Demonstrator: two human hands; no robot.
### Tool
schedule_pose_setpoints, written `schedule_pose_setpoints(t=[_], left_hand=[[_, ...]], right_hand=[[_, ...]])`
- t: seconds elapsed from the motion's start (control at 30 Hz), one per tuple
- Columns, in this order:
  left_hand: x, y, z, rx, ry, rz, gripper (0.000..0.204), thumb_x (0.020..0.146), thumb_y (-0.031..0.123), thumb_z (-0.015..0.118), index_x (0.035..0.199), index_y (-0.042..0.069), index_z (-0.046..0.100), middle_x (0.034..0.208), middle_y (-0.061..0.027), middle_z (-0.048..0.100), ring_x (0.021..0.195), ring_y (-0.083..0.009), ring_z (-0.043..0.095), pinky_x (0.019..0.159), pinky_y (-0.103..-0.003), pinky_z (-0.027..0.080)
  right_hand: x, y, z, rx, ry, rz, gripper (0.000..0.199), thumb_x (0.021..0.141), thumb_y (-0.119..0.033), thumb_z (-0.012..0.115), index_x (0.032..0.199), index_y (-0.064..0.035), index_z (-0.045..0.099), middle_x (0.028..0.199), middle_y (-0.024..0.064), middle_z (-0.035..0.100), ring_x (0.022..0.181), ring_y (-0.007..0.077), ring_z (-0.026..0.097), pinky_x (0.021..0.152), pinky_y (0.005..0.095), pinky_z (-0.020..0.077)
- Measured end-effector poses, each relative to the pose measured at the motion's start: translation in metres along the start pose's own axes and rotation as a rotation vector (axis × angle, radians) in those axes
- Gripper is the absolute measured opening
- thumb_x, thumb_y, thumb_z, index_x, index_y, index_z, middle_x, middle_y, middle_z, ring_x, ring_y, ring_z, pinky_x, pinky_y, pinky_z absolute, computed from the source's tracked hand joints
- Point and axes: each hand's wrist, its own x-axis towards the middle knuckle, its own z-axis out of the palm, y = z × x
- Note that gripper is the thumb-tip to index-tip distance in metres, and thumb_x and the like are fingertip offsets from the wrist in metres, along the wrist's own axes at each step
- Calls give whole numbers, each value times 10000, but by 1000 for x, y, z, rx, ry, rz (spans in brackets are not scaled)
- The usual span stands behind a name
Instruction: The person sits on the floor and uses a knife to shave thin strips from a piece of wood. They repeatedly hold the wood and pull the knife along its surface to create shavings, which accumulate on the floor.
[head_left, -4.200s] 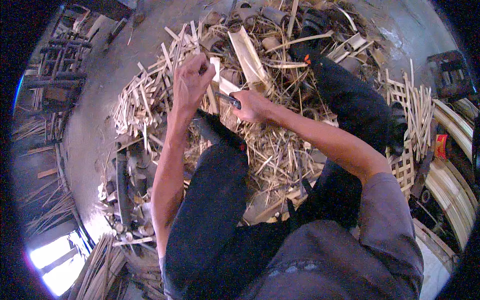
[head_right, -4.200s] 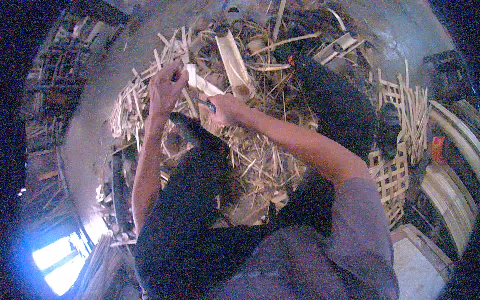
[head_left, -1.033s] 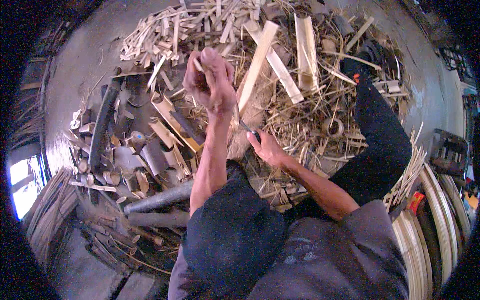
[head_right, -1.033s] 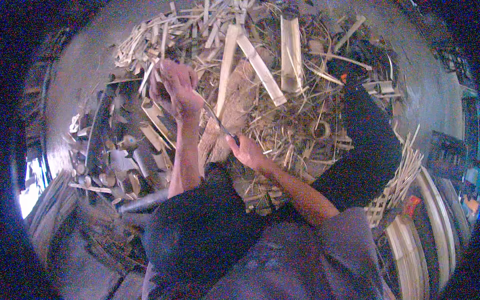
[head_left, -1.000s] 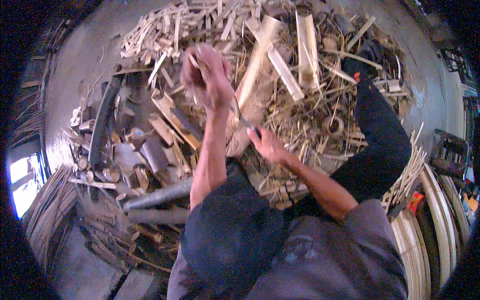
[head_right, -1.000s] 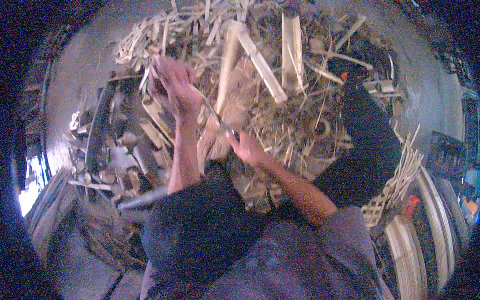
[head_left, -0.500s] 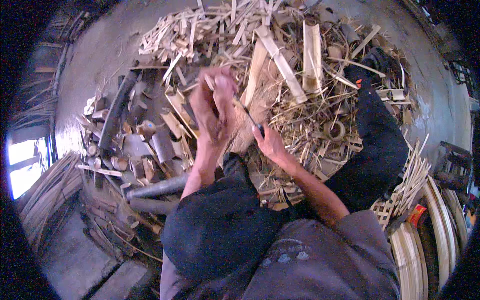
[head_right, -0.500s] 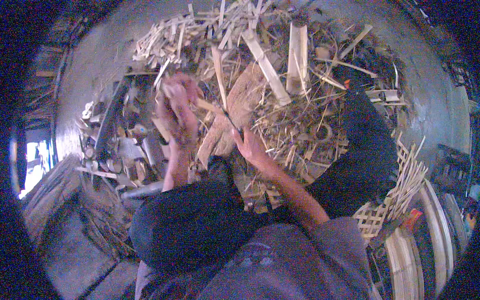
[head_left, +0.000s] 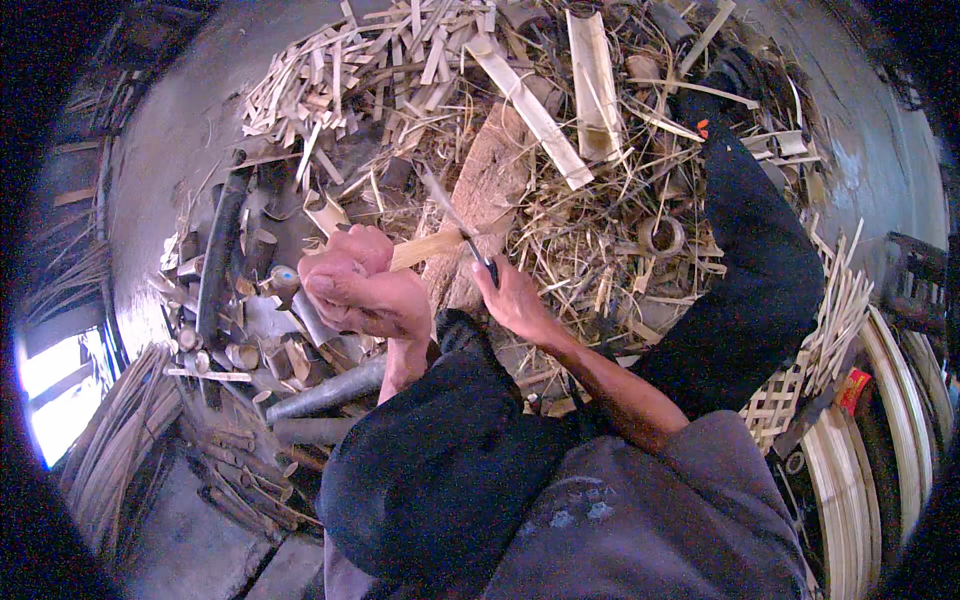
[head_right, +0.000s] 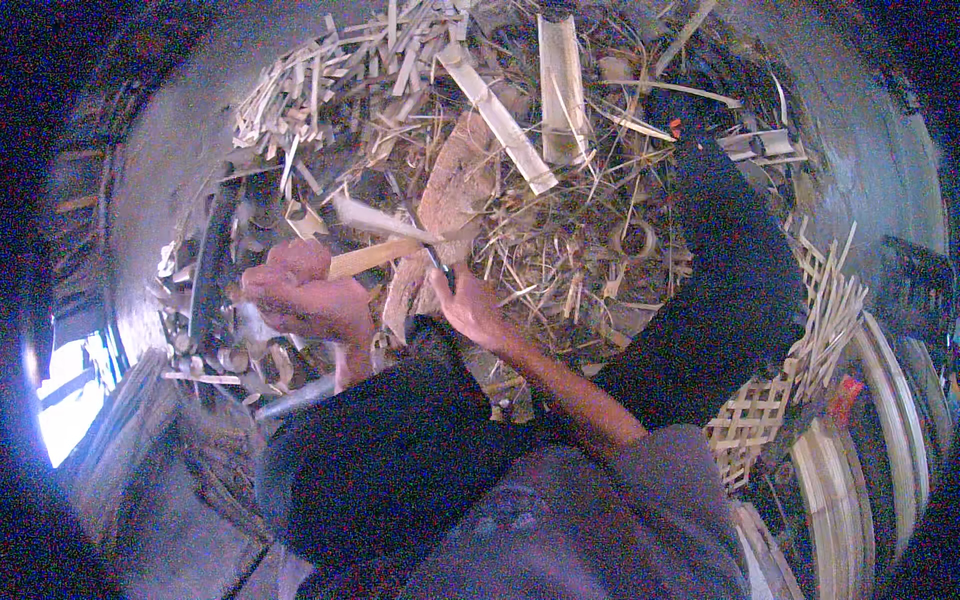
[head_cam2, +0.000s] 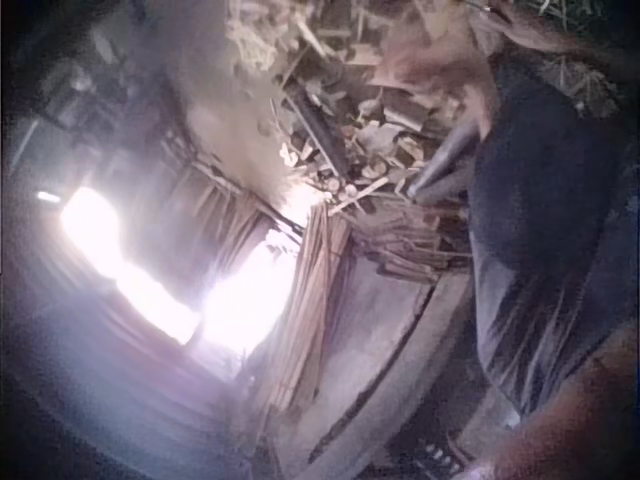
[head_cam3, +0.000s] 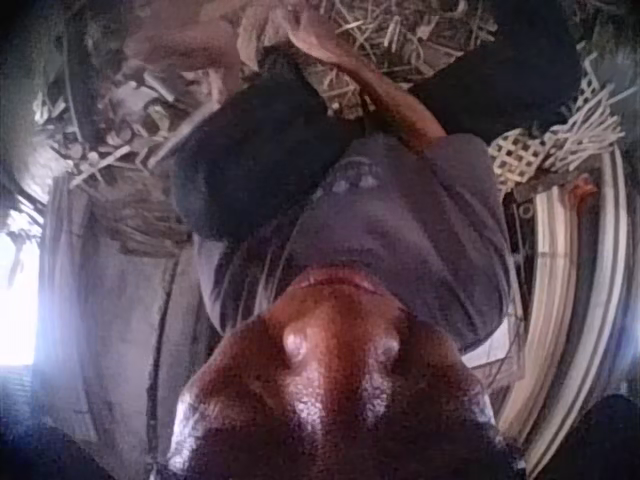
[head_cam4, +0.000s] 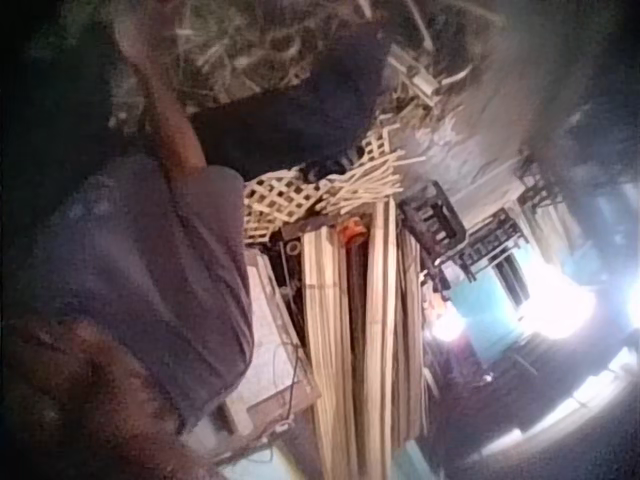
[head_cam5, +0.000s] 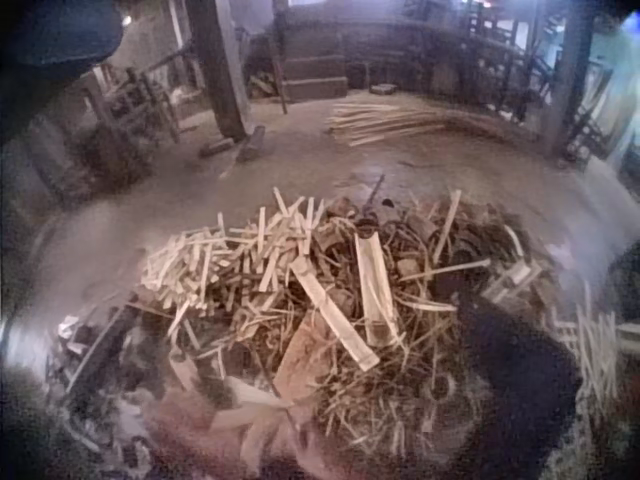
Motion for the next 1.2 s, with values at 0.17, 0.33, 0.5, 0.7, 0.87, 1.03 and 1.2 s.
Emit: schedule_pose_setpoints(t=[0.17, 0.33, 0.5, 0.7, 0.87, 1.03, 1.2], left_hand=[[-23, 5, 15, 178, -92, 20, 473, 984, 473, 296, 675, 115, 289, 515, -12, 297, 455, -116, 287, 441, -280, 241], [1, -7, -3, 427, -158, 311, 391, 1007, 333, 284, 722, 73, 348, 706, -97, 419, 657, -169, 397, 589, -297, 325], [-15, -27, 24, 345, -117, 186, 479, 998, 443, 262, 840, 44, 474, 861, -55, 432, 778, -158, 402, 703, -314, 349], [-1, -5, 9, 490, -61, 290, 450, 994, 411, 273, 836, 30, 452, 873, -84, 451, 839, -194, 433, 787, -341, 365], [-1, -1, 5, 432, 3, 297, 503, 990, 473, 280, 821, 29, 448, 870, -84, 448, 829, -197, 443, 783, -337, 380], [9, -15, -10, 454, 25, 334, 530, 986, 505, 264, 806, 37, 435, 850, -71, 444, 788, -178, 428, 712, -326, 366], [11, -14, -18, 463, 36, 290, 496, 999, 459, 257, 714, 62, 342, 816, -90, 419, 766, -177, 398, 717, -326, 342]], right_hand=[[-2, 15, -14, 113, 24, -24, 480, 951, -470, 424, 880, -2, 503, 633, 172, 535, 603, 339, 544, 607, 435, 426], [-7, -9, -21, 80, -29, 17, 471, 950, -449, 435, 859, 6, 521, 675, 216, 566, 658, 399, 572, 630, 468, 433], [8, 30, -34, 10, 86, -49, 440, 936, -421, 466, 1036, 3, 530, 747, 258, 616, 737, 468, 598, 656, 527, 464], [-27, -53, -47, 180, -84, -115, 382, 917, -408, 507, 1078, -62, 513, 686, 235, 616, 635, 450, 606, 578, 538, 472], [-36, -60, -53, 127, -87, -211, 358, 939, -376, 496, 999, -24, 519, 691, 187, 598, 618, 329, 617, 582, 426, 477], [0, 69, -2, 319, -152, 307, 466, 955, -473, 433, 898, -17, 513, 571, 46, 504, 455, 166, 525, 461, 375, 445], [-9, 60, -3, 50, 70, 12, 469, 950, -461, 446, 905, -5, 545, 604, 172, 548, 540, 312, 561, 547, 415, 444]])
